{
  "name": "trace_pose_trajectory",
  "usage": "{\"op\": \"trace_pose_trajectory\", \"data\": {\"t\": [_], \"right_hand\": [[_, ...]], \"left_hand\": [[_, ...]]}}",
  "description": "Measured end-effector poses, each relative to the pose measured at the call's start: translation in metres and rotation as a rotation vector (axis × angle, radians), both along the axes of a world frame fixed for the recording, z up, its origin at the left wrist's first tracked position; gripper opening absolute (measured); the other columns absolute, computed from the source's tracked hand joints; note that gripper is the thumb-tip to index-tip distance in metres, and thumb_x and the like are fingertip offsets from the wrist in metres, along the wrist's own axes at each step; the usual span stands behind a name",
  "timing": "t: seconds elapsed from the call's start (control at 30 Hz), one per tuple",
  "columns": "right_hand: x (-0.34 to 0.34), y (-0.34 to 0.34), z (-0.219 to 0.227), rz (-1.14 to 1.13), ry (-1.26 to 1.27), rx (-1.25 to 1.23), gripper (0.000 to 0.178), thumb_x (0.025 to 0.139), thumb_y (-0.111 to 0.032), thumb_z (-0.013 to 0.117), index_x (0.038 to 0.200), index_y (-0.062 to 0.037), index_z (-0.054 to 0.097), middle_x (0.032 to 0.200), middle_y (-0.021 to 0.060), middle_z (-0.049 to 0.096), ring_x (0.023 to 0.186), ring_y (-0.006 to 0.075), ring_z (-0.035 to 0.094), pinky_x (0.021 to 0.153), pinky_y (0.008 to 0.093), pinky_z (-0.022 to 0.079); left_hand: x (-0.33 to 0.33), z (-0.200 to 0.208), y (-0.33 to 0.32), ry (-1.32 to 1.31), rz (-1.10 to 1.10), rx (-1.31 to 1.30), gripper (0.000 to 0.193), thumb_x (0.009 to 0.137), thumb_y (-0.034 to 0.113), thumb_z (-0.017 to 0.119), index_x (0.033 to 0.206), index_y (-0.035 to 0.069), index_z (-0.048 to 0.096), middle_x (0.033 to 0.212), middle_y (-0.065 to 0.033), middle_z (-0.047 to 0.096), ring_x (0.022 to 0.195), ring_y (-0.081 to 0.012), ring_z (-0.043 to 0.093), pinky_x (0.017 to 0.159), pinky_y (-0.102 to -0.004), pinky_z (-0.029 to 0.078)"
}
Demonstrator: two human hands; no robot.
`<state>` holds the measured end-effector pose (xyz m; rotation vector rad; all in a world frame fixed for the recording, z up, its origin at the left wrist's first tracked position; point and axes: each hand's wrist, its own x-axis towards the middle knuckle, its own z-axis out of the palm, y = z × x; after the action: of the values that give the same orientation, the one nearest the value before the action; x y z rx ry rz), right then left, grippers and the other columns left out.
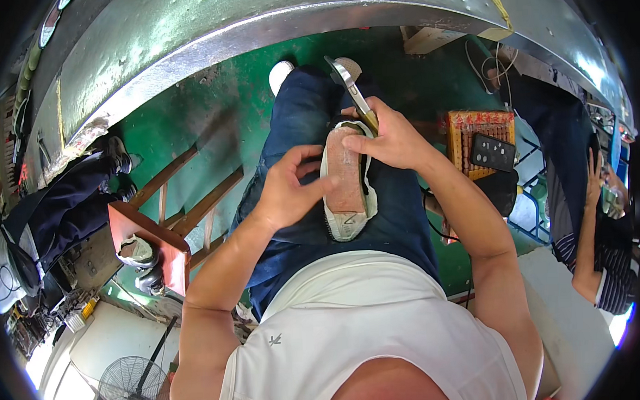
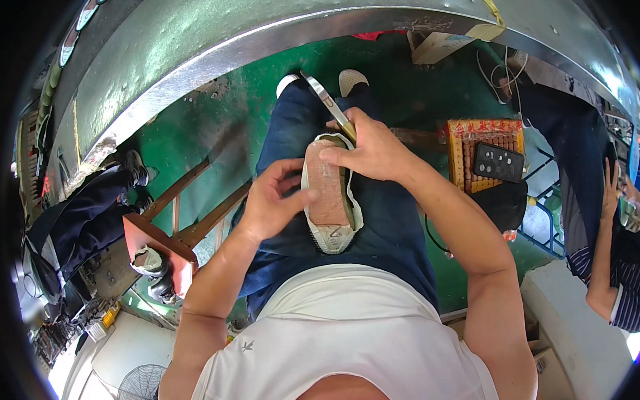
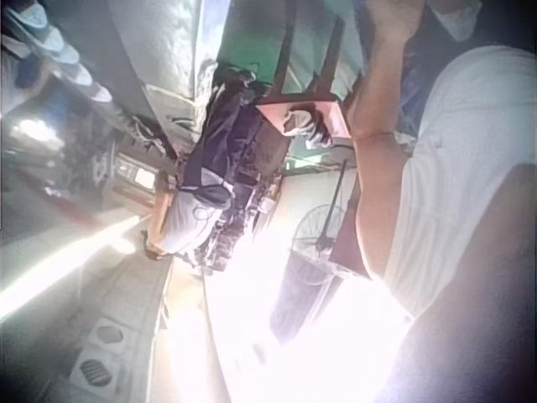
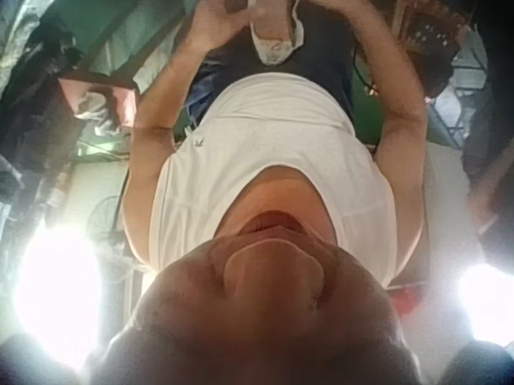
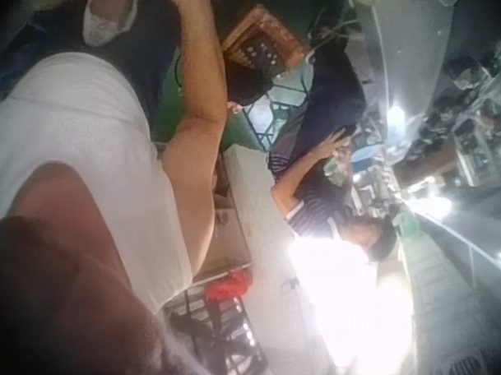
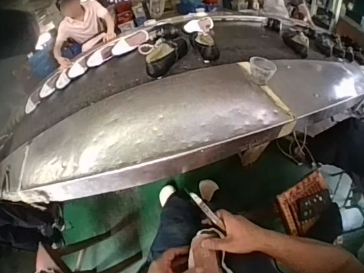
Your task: Pulling shoe upper material over a last using a pincer tool and placing finished components on a conveyor belt.
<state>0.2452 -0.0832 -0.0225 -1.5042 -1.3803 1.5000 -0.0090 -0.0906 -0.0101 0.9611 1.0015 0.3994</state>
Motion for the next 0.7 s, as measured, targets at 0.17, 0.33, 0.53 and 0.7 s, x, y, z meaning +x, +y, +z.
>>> {"op": "trace_pose_trajectory", "data": {"t": [0.17,0.33,0.53,0.7], "right_hand": [[-0.018,0.006,0.017,0.052,-0.344,-0.1,0.071,0.072,-0.032,0.09,0.122,0.0012,0.052,0.124,0.0184,0.066,0.112,0.0299,0.066,0.098,0.0393,0.049],[-0.016,0.003,0.002,0.032,-0.262,0.031,0.08,0.071,-0.038,0.088,0.122,0.007,0.047,0.108,0.0257,0.067,0.103,0.0408,0.067,0.088,0.0434,0.052],[-0.013,0.004,0.0,0.01,-0.169,-0.002,0.069,0.074,-0.032,0.086,0.121,0.0021,0.05,0.117,0.0198,0.067,0.11,0.0354,0.066,0.094,0.0412,0.05],[-0.031,0.012,0.022,-0.015,-0.392,-0.167,0.065,0.076,-0.03,0.085,0.123,0.0004,0.051,0.121,0.0169,0.067,0.11,0.0306,0.067,0.096,0.039,0.05]], "left_hand": [[-0.006,-0.007,0.003,0.205,-0.27,0.414,0.018,0.092,0.014,0.072,0.084,-0.001,0.068,0.116,-0.0167,0.063,0.093,-0.0169,0.062,0.077,-0.0301,0.05],[-0.019,-0.025,0.003,0.023,-0.121,0.183,0.021,0.094,0.008,0.068,0.077,-0.003,0.063,0.112,-0.0158,0.064,0.081,-0.0156,0.062,0.07,-0.0294,0.05],[-0.008,-0.03,-0.004,0.276,0.009,0.31,0.011,0.087,0.007,0.069,0.091,-0.002,0.064,0.08,-0.0124,0.07,0.065,-0.022,0.066,0.06,-0.0312,0.053],[0.015,-0.017,0.002,0.4,0.064,0.719,0.02,0.091,0.009,0.067,0.107,-0.002,0.066,0.09,-0.0252,0.072,0.076,-0.0352,0.073,0.065,-0.036,0.056]]}}
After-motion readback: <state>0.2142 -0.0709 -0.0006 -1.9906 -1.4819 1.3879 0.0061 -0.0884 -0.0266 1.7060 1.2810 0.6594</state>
